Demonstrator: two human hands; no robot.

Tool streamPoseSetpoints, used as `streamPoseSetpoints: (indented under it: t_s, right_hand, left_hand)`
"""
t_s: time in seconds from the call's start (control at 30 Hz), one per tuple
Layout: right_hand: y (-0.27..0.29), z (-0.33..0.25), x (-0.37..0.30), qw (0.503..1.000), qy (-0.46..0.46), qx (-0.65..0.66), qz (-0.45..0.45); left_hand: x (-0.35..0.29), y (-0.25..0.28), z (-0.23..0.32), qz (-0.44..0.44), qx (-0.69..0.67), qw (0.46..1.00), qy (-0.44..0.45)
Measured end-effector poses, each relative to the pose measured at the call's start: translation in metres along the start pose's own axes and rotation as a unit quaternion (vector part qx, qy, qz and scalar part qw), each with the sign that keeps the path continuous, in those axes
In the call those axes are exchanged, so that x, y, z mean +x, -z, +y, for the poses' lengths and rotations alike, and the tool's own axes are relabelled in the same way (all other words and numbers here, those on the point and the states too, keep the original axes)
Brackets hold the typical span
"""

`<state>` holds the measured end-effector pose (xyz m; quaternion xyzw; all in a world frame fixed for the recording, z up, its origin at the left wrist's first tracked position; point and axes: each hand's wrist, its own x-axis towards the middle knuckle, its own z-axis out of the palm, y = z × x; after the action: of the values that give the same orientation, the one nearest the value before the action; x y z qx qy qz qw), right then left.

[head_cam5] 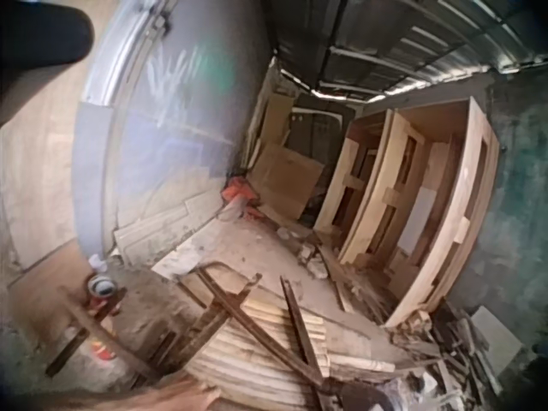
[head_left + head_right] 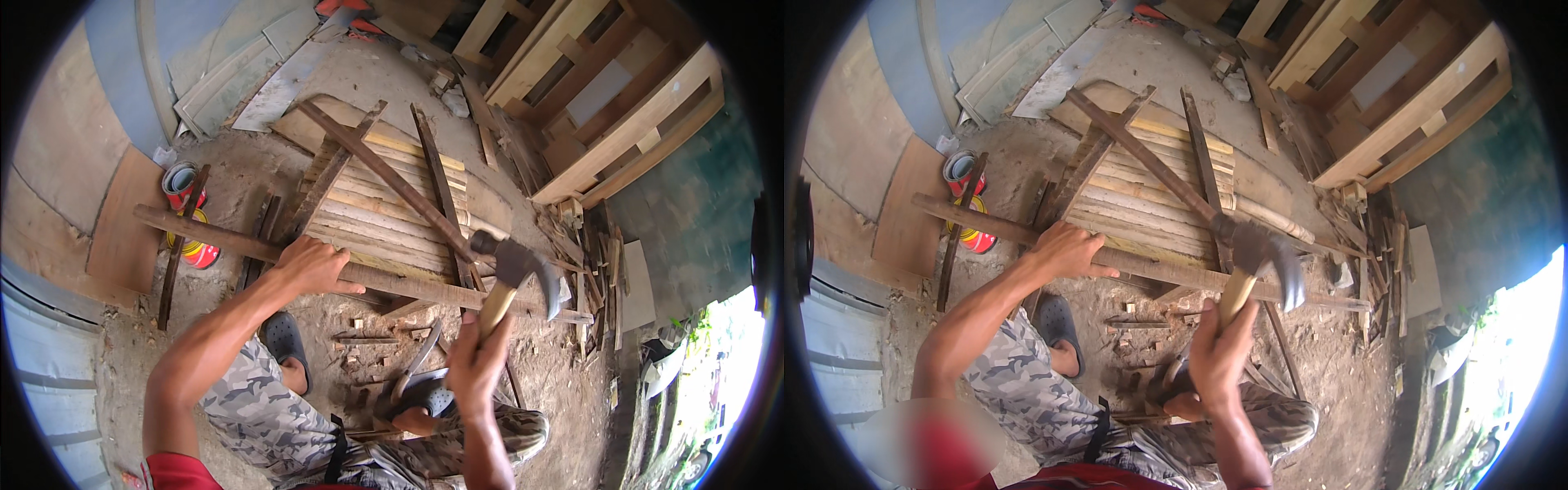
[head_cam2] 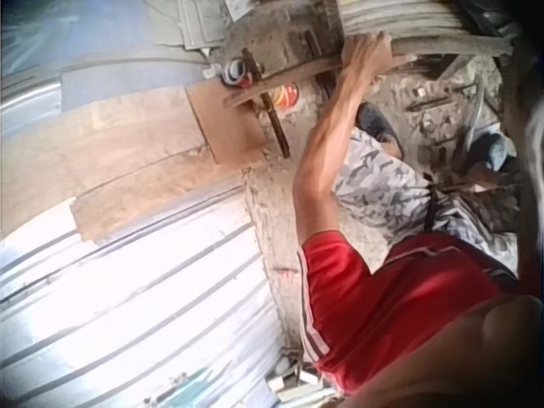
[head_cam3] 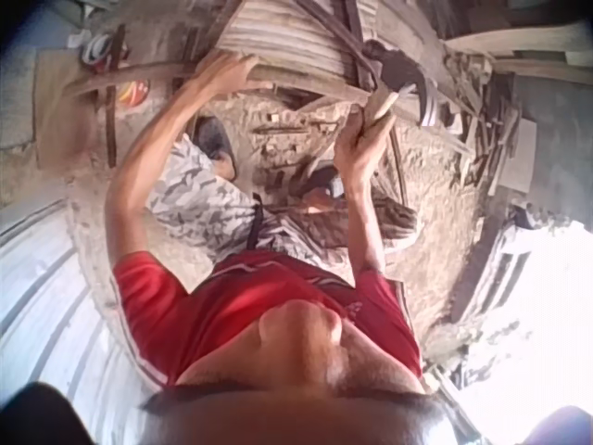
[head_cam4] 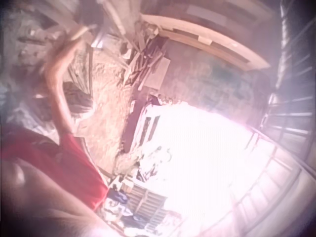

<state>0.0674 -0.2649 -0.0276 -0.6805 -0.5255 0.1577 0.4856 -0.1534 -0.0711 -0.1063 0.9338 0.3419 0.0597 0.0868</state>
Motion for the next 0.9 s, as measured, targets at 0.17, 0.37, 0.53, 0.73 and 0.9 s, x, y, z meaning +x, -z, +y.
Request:
streamPoseSetpoints:
  t_s: [0.17,0.37,0.53,0.73,0.9]
  right_hand:
    - [-0.025,0.016,-0.002,0.982,-0.061,-0.133,-0.120]
    - [-0.005,0.003,-0.011,0.998,-0.066,0.002,0.007]
    - [-0.029,0.028,-0.016,0.988,-0.057,-0.110,-0.091]
    - [-0.007,0.004,-0.019,0.994,-0.096,0.043,0.021]
    - [-0.027,0.038,-0.023,0.988,-0.031,-0.110,-0.107]
  left_hand:
    - [-0.006,-0.022,-0.010,0.065,0.016,0.997,-0.030]
    - [-0.003,-0.006,-0.005,-0.008,-0.013,1.000,-0.001]
    - [-0.003,-0.020,-0.009,0.015,-0.013,1.000,-0.010]
    - [-0.003,-0.014,-0.011,0.040,0.007,0.999,-0.009]
    - [0.005,0.004,-0.003,-0.056,0.003,0.998,0.021]
